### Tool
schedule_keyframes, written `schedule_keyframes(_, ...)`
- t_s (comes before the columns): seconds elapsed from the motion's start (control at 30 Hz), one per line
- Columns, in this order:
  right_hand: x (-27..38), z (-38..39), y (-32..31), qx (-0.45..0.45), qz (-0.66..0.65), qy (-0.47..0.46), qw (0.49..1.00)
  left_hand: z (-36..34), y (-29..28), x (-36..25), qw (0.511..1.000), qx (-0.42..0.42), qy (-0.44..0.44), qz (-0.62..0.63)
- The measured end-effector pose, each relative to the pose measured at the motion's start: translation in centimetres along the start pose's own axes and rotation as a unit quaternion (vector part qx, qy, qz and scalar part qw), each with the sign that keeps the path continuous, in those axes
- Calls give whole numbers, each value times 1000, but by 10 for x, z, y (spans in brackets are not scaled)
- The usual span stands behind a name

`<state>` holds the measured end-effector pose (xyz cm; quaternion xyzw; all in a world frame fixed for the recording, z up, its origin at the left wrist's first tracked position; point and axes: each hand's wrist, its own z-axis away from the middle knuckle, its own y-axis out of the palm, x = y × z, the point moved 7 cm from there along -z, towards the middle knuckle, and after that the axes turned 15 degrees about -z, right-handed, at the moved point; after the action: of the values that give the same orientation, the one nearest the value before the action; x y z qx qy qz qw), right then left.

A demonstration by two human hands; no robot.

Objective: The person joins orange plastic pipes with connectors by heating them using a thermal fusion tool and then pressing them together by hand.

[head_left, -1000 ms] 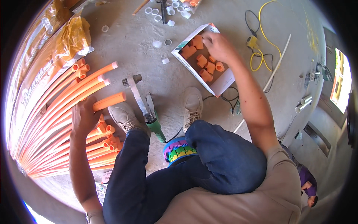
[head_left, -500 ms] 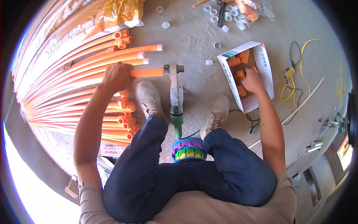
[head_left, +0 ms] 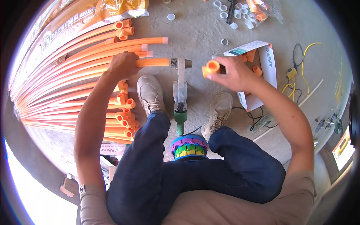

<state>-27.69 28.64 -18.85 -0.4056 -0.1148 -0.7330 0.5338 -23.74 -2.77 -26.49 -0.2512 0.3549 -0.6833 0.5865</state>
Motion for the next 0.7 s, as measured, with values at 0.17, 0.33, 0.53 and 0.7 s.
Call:
schedule_keyframes(0.17,-27,-22,23,-75,-113,-91,987,-3,3,-13,1000,-1,22,-17)
schedule_keyframes(0.33,-45,-34,37,-88,-107,-65,988,-1,0,-10,1000,14,17,-11)
schedule_keyframes(0.53,-46,-41,39,-81,-127,-110,982,-3,4,-10,1000,17,17,-12)
schedule_keyframes(0.7,-44,-48,32,-75,-98,-146,982,-4,0,-14,999,38,11,-9)
